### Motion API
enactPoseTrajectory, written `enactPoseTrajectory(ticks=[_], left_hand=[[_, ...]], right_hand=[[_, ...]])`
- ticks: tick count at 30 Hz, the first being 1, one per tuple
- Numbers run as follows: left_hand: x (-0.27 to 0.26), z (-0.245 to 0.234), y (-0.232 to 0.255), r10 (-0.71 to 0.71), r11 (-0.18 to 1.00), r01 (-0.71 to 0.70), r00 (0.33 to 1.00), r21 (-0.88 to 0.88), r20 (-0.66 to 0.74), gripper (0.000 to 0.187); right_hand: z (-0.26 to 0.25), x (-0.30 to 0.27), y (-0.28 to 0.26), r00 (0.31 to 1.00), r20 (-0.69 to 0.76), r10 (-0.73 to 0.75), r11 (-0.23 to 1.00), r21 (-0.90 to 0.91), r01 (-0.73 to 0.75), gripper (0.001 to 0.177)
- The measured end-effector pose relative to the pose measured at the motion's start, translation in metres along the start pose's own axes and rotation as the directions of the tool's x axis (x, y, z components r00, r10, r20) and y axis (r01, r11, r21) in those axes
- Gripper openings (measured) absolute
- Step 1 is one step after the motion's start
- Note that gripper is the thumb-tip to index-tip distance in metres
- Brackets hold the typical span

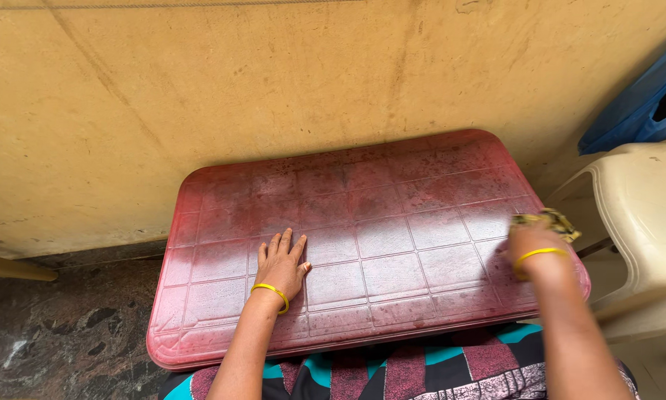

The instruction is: The person wipes the surface of a red plastic table using a cloth and then rinses the cloth in a blue bucket of water.

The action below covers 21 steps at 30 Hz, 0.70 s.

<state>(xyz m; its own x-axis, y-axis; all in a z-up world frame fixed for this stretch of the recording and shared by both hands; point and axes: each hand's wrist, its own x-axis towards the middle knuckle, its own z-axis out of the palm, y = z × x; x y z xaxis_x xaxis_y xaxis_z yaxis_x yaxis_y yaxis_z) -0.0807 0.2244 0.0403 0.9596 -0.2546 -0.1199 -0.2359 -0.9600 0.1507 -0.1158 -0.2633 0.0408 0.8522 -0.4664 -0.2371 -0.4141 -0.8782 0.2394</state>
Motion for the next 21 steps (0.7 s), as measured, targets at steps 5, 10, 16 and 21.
enactPoseTrajectory(ticks=[5,10,16,21], left_hand=[[0.001,0.003,-0.004,0.018,1.0,-0.017,0.999,0.006,-0.026,0.063],[0.003,0.006,-0.008,0.03,0.997,-0.038,0.993,-0.063,-0.112,0.05],[0.005,0.005,-0.005,0.022,0.992,-0.041,0.987,-0.119,-0.16,0.046],[0.005,0.009,-0.007,0.027,0.994,-0.044,0.988,-0.104,-0.154,0.048]], right_hand=[[0.008,-0.056,-0.12,0.687,-0.479,-0.546,0.802,-0.065,0.593,0.017],[-0.021,-0.151,-0.201,0.252,-0.661,-0.707,0.249,0.101,0.963,0.034],[-0.026,-0.112,-0.201,0.537,-0.527,-0.658,-0.069,0.753,0.654,0.026],[-0.033,0.046,-0.092,0.821,-0.507,-0.263,0.179,0.81,0.558,0.043]])
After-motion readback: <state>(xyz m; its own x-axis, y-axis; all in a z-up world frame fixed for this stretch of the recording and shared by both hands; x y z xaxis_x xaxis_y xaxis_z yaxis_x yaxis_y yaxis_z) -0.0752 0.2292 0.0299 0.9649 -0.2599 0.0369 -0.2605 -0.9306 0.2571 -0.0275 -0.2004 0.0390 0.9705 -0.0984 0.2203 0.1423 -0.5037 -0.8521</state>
